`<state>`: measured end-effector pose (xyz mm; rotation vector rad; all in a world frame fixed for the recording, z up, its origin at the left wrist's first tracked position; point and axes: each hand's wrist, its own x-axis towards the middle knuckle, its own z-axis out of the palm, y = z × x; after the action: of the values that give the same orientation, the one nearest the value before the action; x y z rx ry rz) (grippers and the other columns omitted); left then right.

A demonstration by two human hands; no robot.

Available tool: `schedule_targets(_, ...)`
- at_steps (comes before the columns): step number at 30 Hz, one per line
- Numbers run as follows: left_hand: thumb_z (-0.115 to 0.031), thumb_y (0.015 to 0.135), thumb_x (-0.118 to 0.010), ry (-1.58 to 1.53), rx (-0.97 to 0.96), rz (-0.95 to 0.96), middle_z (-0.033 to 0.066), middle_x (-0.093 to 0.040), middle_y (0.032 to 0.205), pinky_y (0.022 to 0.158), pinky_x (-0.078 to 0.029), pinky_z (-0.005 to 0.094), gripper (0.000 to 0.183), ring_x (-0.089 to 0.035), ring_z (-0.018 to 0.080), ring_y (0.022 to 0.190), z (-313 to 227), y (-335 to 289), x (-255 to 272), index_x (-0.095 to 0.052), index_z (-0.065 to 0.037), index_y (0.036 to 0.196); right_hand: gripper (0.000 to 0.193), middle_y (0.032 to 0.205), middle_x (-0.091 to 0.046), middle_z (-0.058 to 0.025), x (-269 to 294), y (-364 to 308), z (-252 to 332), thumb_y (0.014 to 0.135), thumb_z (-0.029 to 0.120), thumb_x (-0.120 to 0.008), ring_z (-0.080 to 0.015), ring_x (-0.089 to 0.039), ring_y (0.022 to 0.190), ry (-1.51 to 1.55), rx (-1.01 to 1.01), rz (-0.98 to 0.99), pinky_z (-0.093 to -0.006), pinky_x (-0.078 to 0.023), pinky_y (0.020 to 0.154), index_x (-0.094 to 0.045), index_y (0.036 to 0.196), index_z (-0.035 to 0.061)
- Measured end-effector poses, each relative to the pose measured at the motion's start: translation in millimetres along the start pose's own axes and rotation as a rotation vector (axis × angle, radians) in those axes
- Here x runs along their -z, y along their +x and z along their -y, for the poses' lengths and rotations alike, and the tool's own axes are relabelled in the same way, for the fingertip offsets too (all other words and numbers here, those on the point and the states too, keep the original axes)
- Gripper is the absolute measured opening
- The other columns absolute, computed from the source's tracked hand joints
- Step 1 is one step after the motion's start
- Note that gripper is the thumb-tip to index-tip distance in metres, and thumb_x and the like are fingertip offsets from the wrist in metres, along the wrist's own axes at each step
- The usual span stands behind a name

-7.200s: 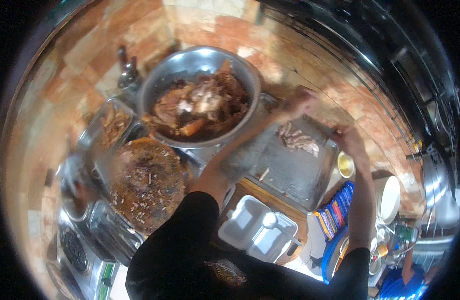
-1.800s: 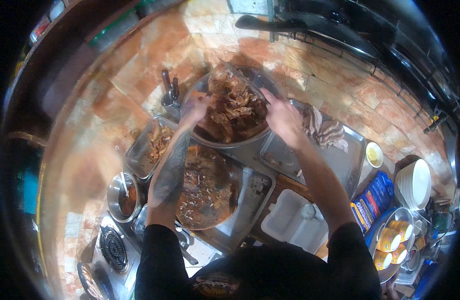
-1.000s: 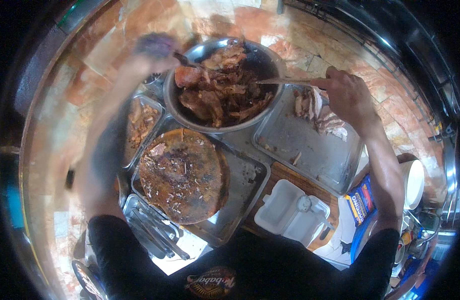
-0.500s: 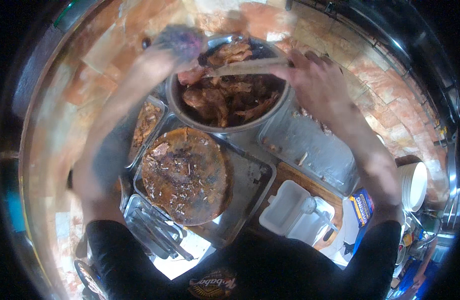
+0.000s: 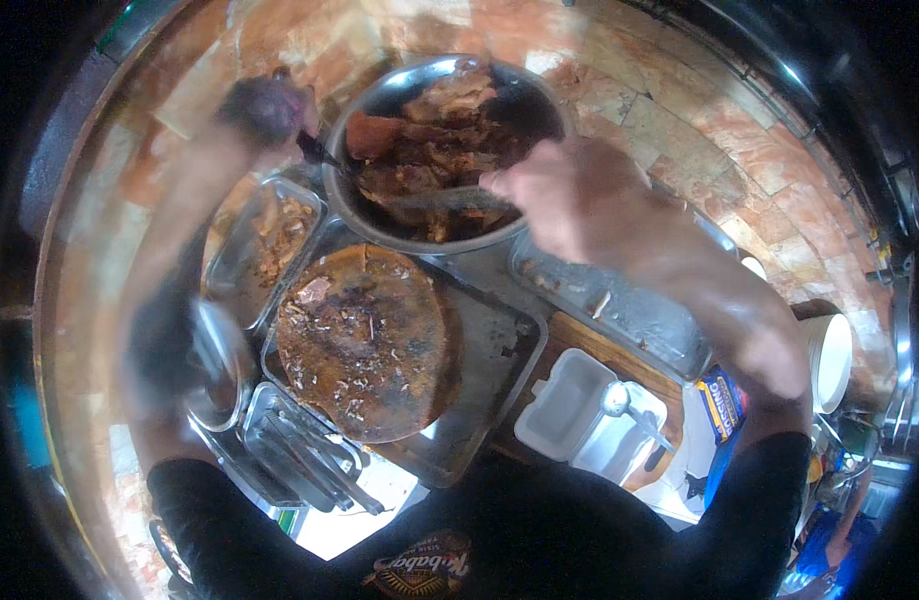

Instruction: The person carves cooked meat from a large bone using a knife and fork, placing the sliced pieces into a metal tray. The person then uses tongs to arrange the sliced meat in the tray and adds sauce from a small bowl.

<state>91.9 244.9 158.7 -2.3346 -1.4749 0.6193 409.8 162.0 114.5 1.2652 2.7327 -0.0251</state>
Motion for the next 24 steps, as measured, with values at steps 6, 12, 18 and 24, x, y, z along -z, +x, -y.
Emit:
schedule_targets(6, -0.024, 0.062, -0.081, -0.177, -0.082, -0.192, 0.0086, -0.067, 0.096, 0.084, -0.052, 0.0425, 0.032, -0.064, 0.0292, 0.099, 9.5, -13.2, -33.5, -0.071, -0.015, 0.091, 0.028, 0.093, -0.071, -0.0176, 1.7, 14.9, -21.6, 0.091, 0.009, -0.05, -0.0335, -0.07, 0.088, -0.212, -0.158, -0.164, -0.0462, -0.057, 0.078, -0.068, 0.113, 0.0079)
schedule_targets(12, -0.025, 0.062, -0.081, -0.152, -0.107, -0.276, 0.0091, -0.067, 0.096, 0.083, -0.052, 0.0431, 0.034, -0.065, 0.0296, 0.097, 40.0, -21.6, -19.1, -0.071, -0.014, 0.092, 0.045, 0.09, -0.07, -0.0216, 9.3, -13.8, -71.4, 0.085, 0.004, -0.051, -0.0359, -0.069, 0.086, -0.4, -0.281, -0.378, -0.0491, -0.055, 0.077, -0.062, 0.127, 0.0179)
schedule_targets(18, -0.022, 0.068, -0.08, -0.121, -0.011, 0.08, 0.0097, -0.069, 0.097, 0.078, -0.054, 0.0435, 0.032, -0.067, 0.0278, 0.094, -10.5, 38.3, 30.5, -0.07, -0.01, 0.096, 0.049, 0.09, -0.07, -0.0207, -3.5, -32.1, -50.6, 0.087, 0.007, -0.052, -0.0356, -0.07, 0.084, -0.152, -0.378, -0.215, -0.0469, -0.056, 0.078, -0.06, 0.132, 0.023)
schedule_targets(24, -0.013, 0.067, -0.08, -0.071, -0.047, 0.107, 0.0114, -0.07, 0.082, 0.066, -0.055, 0.0384, 0.02, -0.067, 0.0212, 0.075, -67.0, 106.8, -55.6, -0.073, -0.007, 0.085, 0.044, 0.107, -0.068, -0.0205, -47.5, -52.9, -48.0, 0.091, 0.014, -0.047, -0.0409, -0.068, 0.094, -0.086, -0.45, -0.157, -0.0513, -0.055, 0.084, -0.059, 0.132, 0.0261)
